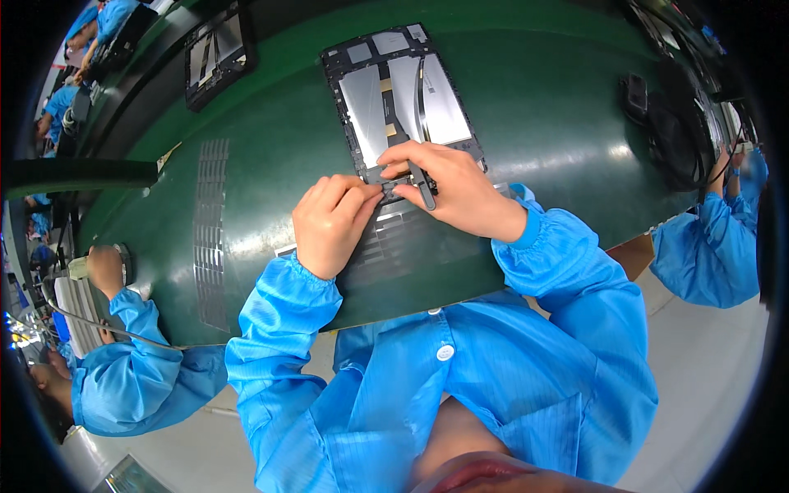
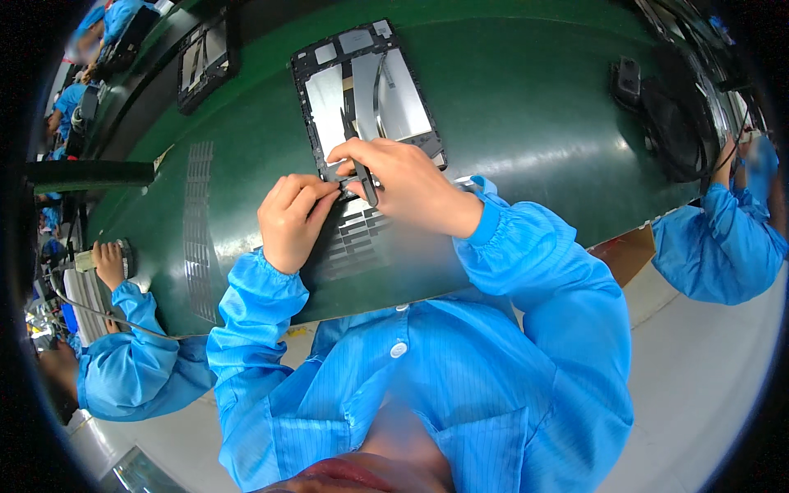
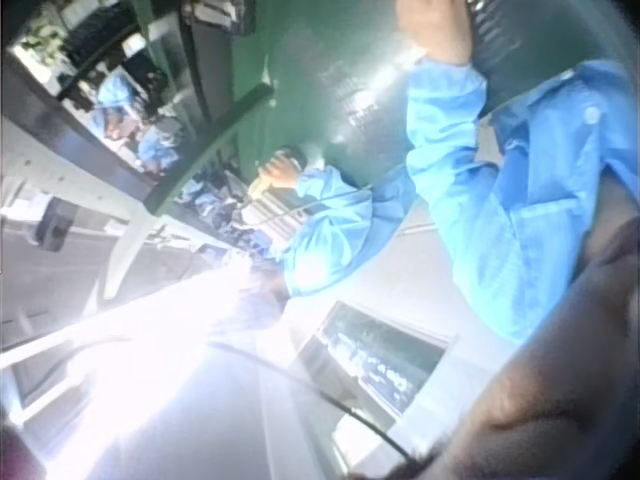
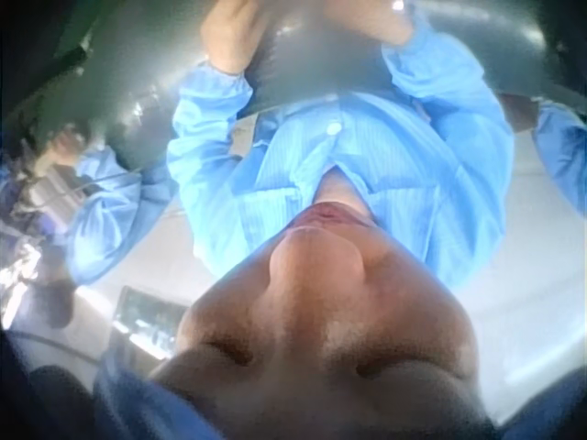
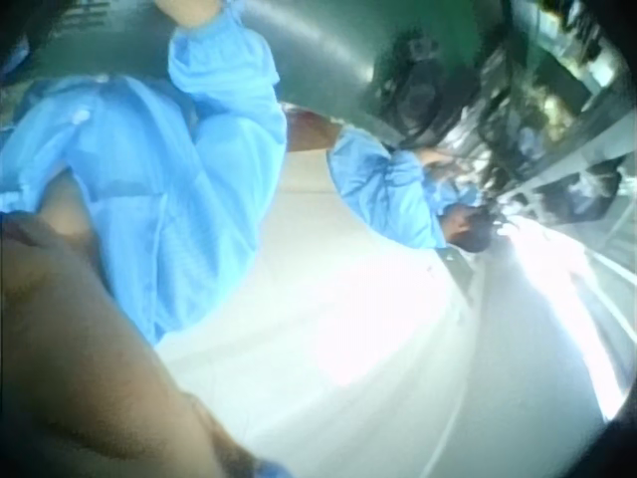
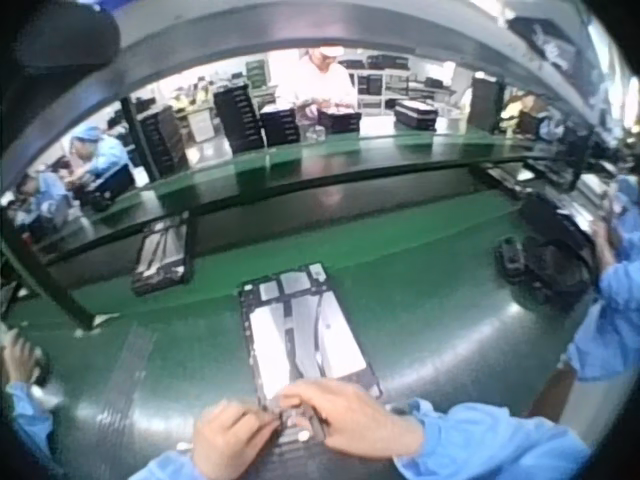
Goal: Assembling internal components and connecting ribbon cables of a tablet device on a production line.
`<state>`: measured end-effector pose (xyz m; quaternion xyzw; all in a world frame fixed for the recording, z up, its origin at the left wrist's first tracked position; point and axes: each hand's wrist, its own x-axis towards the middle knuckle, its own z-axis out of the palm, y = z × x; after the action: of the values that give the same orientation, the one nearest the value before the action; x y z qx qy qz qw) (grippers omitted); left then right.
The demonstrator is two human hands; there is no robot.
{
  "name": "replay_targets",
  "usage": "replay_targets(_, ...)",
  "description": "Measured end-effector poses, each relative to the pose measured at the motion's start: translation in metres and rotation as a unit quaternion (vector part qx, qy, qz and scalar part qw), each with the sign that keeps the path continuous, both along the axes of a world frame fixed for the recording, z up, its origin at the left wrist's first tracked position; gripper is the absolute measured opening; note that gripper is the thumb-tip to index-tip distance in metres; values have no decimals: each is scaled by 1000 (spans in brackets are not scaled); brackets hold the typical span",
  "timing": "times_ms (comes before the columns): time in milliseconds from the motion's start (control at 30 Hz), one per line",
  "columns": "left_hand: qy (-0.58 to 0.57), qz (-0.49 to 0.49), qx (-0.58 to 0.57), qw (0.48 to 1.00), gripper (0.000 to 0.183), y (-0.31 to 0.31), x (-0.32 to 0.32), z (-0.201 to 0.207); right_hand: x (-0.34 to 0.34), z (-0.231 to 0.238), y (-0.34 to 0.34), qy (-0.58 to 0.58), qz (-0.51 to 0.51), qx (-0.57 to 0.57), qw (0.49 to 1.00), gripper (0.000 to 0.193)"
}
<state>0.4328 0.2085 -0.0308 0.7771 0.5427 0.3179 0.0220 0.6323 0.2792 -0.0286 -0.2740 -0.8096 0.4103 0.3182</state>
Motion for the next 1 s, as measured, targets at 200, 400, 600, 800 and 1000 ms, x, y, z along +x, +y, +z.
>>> replay_targets(200, -38, -5, 15, 999, 20, 6, -2, -8, -2, -7, -2, -8, -9, 29, 1000, 38)
replay_targets(400, -13, -20, 15, 1000, 21, 4, -6, -8, -3, -13, -4, -2, -21, 54, 998, 40)
replay_targets(600, -35, -35, 23, 999, 23, 5, -4, -16, -4, -11, -5, -7, -26, 66, 997, 40)
replay_targets(800, -100, -7, -35, 994, 23, 1, -4, -5, -4, -17, -1, 12, -36, 62, 997, 39)
replay_targets(1000, -58, -15, -30, 998, 19, 1, -5, -8, -3, -15, -1, 22, -21, 57, 998, 40)
